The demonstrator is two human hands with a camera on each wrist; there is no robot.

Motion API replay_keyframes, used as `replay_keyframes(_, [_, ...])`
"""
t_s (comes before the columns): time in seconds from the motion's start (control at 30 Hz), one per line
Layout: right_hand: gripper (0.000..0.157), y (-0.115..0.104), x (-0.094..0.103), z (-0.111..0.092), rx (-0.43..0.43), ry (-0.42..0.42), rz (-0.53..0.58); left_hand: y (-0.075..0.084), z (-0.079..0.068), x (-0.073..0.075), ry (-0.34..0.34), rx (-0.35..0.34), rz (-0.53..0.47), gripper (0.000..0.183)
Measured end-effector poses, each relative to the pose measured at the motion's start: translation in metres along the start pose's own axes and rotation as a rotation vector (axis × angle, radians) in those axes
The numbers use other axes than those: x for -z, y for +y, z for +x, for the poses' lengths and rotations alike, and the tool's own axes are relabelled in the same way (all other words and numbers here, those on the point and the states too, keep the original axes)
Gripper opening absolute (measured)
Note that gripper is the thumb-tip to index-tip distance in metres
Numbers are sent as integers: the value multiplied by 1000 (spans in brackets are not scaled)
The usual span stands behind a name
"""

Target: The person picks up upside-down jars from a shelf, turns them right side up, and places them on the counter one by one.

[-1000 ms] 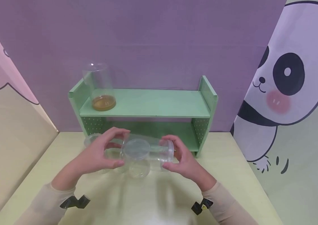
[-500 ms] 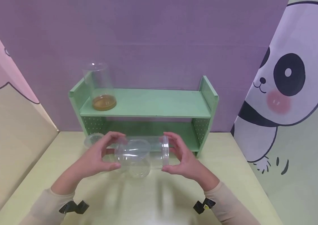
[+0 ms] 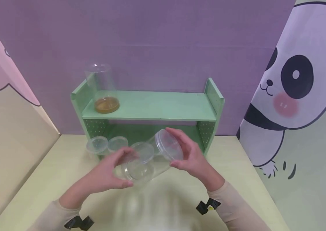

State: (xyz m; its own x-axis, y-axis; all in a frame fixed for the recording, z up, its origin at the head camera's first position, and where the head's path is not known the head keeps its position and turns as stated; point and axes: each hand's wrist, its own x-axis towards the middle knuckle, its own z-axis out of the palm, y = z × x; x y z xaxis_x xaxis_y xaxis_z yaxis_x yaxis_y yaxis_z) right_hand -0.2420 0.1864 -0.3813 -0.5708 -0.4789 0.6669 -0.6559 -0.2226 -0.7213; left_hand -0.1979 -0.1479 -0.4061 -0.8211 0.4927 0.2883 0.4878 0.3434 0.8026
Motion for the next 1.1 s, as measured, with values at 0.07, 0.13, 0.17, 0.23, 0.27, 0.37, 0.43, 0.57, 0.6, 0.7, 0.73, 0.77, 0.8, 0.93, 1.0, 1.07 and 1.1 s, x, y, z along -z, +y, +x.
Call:
replay_keyframes(0.07, [101, -5, -3, 4, -10, 10, -46, -1, 1, -5, 0, -7, -6, 91])
replay_keyframes(0.13, [110, -10, -6, 9, -24, 11, -83, -4, 1, -11, -1, -13, -5, 93])
replay_keyframes(0.17, [114, -12, -8, 11, -33, 6, -100, -5, 2, -13, -4, -15, -9, 93])
replay_keyframes(0.23, [118, -15, -11, 15, -61, -13, -106, -8, 2, -18, -13, -20, -20, 94])
replay_keyframes(0.27, [119, -17, -12, 17, -75, -23, -107, -9, 3, -21, -19, -24, -22, 94])
replay_keyframes(0.37, [119, -20, -16, 21, -107, -62, -118, -10, 4, -28, -37, -28, -27, 93])
replay_keyframes(0.43, [119, -22, -18, 23, -119, -94, -130, -10, 5, -33, -50, -34, -26, 95])
replay_keyframes(0.57, [115, -24, -21, 25, -145, -155, -154, -10, 11, -43, -70, -74, -41, 101])
replay_keyframes(0.6, [114, -25, -22, 25, -154, -168, -153, -11, 12, -45, -78, -85, -51, 103])
replay_keyframes(0.7, [109, -26, -24, 25, -185, -188, -137, -12, 15, -50, -93, -96, -66, 107])
replay_keyframes(0.73, [109, -25, -24, 25, -191, -192, -133, -12, 15, -51, -97, -94, -66, 108])
replay_keyframes(0.77, [108, -25, -24, 24, -195, -194, -127, -13, 15, -52, -100, -91, -62, 108])
replay_keyframes(0.8, [107, -25, -24, 24, -198, -193, -129, -13, 15, -52, -102, -83, -59, 109])
replay_keyframes(0.93, [107, -25, -23, 23, -191, -192, -152, -13, 16, -53, -106, -66, -49, 109])
replay_keyframes(1.0, [106, -24, -23, 23, -184, -192, -163, -13, 16, -52, -109, -56, -49, 110])
replay_keyframes(1.07, [105, -24, -23, 22, -171, -191, -169, -13, 15, -51, -115, -48, -57, 112])
replay_keyframes(1.1, [104, -23, -23, 22, -166, -189, -175, -13, 14, -51, -119, -43, -63, 112])
